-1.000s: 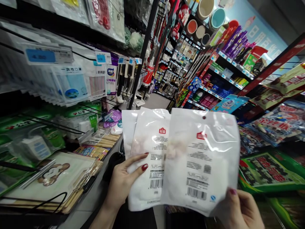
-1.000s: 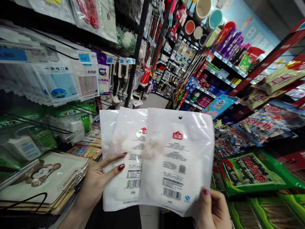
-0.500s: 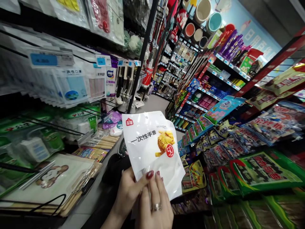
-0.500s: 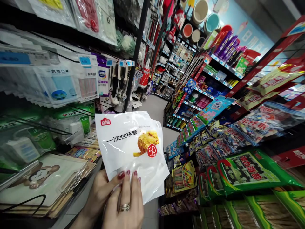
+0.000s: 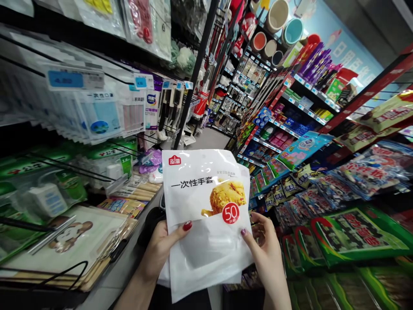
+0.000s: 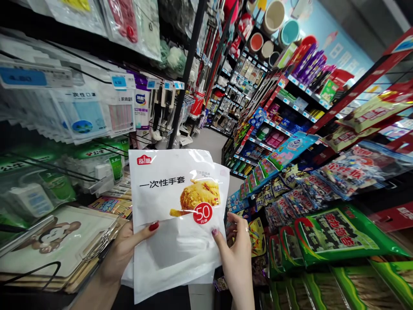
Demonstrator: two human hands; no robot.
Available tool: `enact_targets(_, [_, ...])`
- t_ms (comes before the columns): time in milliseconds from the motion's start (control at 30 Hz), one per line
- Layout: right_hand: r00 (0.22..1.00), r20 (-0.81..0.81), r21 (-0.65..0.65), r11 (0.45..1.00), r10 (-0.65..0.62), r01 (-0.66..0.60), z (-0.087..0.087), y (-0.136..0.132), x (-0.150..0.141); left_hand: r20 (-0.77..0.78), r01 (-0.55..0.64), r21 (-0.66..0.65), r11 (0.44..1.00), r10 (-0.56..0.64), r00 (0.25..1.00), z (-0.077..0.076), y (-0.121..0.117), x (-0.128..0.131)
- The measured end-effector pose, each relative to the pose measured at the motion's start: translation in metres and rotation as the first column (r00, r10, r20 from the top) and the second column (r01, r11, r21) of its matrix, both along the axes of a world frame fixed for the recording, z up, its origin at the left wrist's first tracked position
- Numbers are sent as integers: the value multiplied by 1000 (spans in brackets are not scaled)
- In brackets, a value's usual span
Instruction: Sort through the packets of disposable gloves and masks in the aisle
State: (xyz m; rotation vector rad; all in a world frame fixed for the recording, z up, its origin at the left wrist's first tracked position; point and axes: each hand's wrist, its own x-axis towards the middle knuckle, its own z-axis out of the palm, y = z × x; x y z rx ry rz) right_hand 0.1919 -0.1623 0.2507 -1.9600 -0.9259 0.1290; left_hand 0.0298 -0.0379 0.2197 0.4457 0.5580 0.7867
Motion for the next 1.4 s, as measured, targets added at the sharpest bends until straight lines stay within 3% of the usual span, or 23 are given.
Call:
enact_targets(233, [934,-328,81,989,143,-123,16,-3,-3,11,104,-15,994,-104,995,0,-1,-2])
enact_targets(433, [777,-560,140,957,287,-253,8,-3,-12,7,101,-26,995,-101,995,-1,-4,-2])
enact_targets(533, [802,-545,150,970,244,-193,1,-8,-10,10,60,16,998,-60,998,-7,-3,-2])
enact_targets(633, [868,-493,237,969,65,62,-2,-17,-5,20,56,222,973,-62,998,-15,3,-2])
enact_targets(700, [901,-420,399,870,-108,291,1,-21,0,-20,51,282,958,-48,999,-21,10,-2])
enact_targets(767, [906,-265,631,652,-330,422,6,-24,5,-31,11,242,970,-4,1000,-27,15,-1])
enact_targets(800, [879,-170,726,547,-445,417,9,-25,7,-14,-21,218,976,25,1000,-30,17,-1])
enact_targets(833, [833,-77,790,476,-547,386,11,-26,10,10,-57,206,977,56,998,-33,18,0])
enact_targets(867, [785,6,821,451,-620,350,13,-28,13,24,-98,209,973,95,995,-37,18,0])
enact_targets(967, [735,142,768,542,-663,341,10,-36,25,39,-184,205,961,180,983,-44,17,2])
enact_targets(1100, [810,33,542,692,-585,477,-10,-42,38,113,-180,229,957,157,981,-35,12,2])
enact_targets(1167, [879,-100,446,769,-465,458,-22,-39,36,141,-169,277,946,134,981,-24,10,1])
enact_targets(1267, [930,-332,374,883,-159,284,-36,-33,21,141,-163,311,936,125,982,-13,8,0])
enact_targets(1333, [897,-442,368,910,-7,188,-41,-30,8,107,-158,335,929,129,986,-14,9,0])
enact_targets(1400, [868,-493,372,915,55,153,-39,-28,-3,64,-131,352,927,115,991,-20,10,0])
